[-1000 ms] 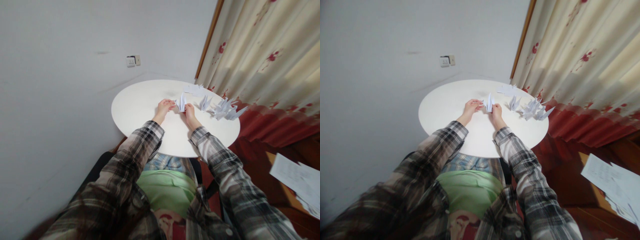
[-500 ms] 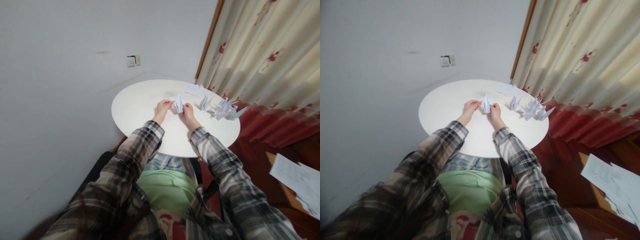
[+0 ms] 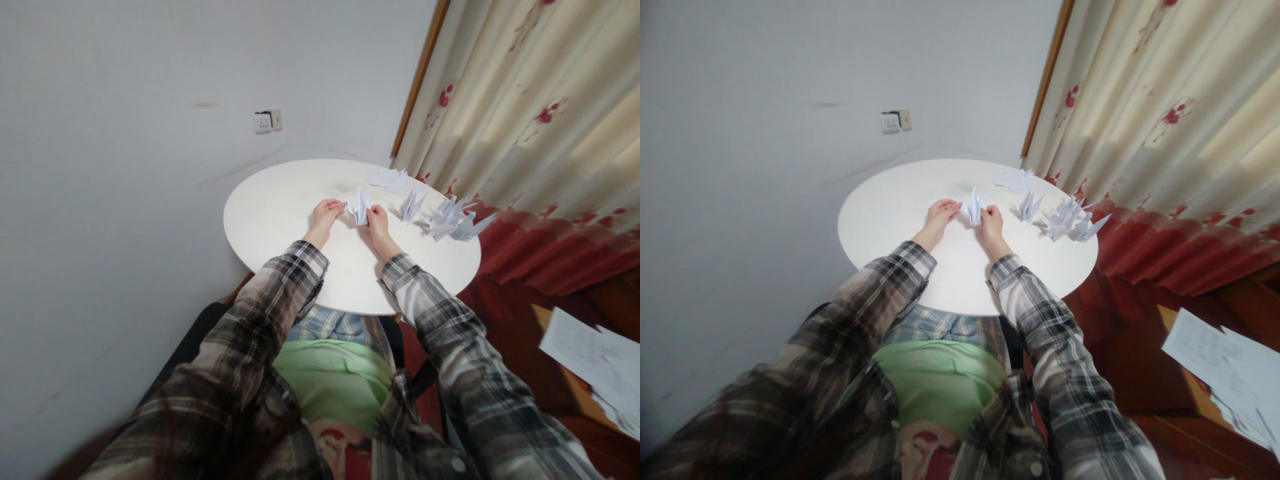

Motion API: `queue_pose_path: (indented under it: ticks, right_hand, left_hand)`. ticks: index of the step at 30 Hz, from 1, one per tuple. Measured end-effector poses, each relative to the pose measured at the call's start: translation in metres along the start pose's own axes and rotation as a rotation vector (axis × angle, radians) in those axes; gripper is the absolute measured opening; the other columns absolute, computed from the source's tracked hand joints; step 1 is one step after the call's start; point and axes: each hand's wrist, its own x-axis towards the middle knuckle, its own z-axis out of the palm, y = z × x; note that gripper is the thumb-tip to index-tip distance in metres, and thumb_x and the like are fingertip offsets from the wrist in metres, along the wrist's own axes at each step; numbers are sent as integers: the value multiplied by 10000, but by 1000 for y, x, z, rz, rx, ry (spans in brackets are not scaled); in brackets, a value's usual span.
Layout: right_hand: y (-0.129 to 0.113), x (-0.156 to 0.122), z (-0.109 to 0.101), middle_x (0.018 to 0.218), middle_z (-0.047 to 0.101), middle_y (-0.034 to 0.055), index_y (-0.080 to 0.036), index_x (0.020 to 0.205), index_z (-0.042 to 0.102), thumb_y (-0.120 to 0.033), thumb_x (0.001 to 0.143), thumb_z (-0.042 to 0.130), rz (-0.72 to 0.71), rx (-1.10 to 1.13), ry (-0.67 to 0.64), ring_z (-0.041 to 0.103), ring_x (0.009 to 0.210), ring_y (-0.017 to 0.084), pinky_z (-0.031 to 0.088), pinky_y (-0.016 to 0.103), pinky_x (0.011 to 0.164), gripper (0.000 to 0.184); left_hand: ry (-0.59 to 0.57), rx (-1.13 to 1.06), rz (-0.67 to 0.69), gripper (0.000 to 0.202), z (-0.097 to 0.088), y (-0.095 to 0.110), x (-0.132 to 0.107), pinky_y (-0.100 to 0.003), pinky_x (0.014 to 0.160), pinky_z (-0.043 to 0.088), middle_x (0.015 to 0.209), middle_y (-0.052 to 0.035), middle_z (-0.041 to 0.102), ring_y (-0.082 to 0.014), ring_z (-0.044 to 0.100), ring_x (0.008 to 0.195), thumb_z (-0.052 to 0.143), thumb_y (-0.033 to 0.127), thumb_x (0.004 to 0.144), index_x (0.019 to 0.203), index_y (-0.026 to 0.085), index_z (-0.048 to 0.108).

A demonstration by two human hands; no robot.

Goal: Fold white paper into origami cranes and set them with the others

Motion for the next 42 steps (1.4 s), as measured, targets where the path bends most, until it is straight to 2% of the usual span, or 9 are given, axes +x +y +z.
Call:
queue_pose_path:
  ticks: [4,9,14,24,32,42]
  right_hand:
    - [-6,-2,0,636,464,-82,-232,655,471,-178,789,584,-44,-59,149,432,667,120,342,243,673,183]
    - [-7,-1,-1,648,477,-80,-229,662,491,-182,801,593,-76,-85,134,440,681,123,343,251,701,179]
    - [-5,0,1,617,461,-85,-230,651,482,-177,795,595,-65,-84,120,417,652,123,331,252,677,190]
    - [-6,0,-1,617,456,-85,-232,636,477,-180,794,603,-80,-97,116,405,634,120,324,256,659,209]
    - [-11,-6,3,625,458,-87,-233,646,475,-162,805,598,-92,-111,66,418,653,122,329,258,688,213]
    - [-22,-17,4,619,442,-81,-233,650,464,-188,811,600,-152,-260,16,410,663,135,315,277,692,216]
  left_hand:
    - [-37,2,-28,102,1,1,0,-222,737,472,718,27,626,-70,561,667,675,105,784,837,179,628]
    - [-142,-32,-63,168,2,3,-3,-203,689,462,712,22,626,-54,543,619,600,70,819,899,179,701]
    - [-177,-35,-92,205,3,5,-4,-203,723,488,742,7,656,-49,571,632,580,70,837,942,166,728]
    - [-107,-50,-55,66,3,3,-3,-220,741,489,789,-26,703,-67,595,672,687,205,852,856,144,709]
    - [-38,8,-28,42,2,0,1,-262,807,494,735,3,652,-99,624,713,668,183,846,846,173,628]
    - [6,-17,-14,53,3,-3,4,-221,707,432,731,23,595,-81,555,677,619,118,810,805,170,612]
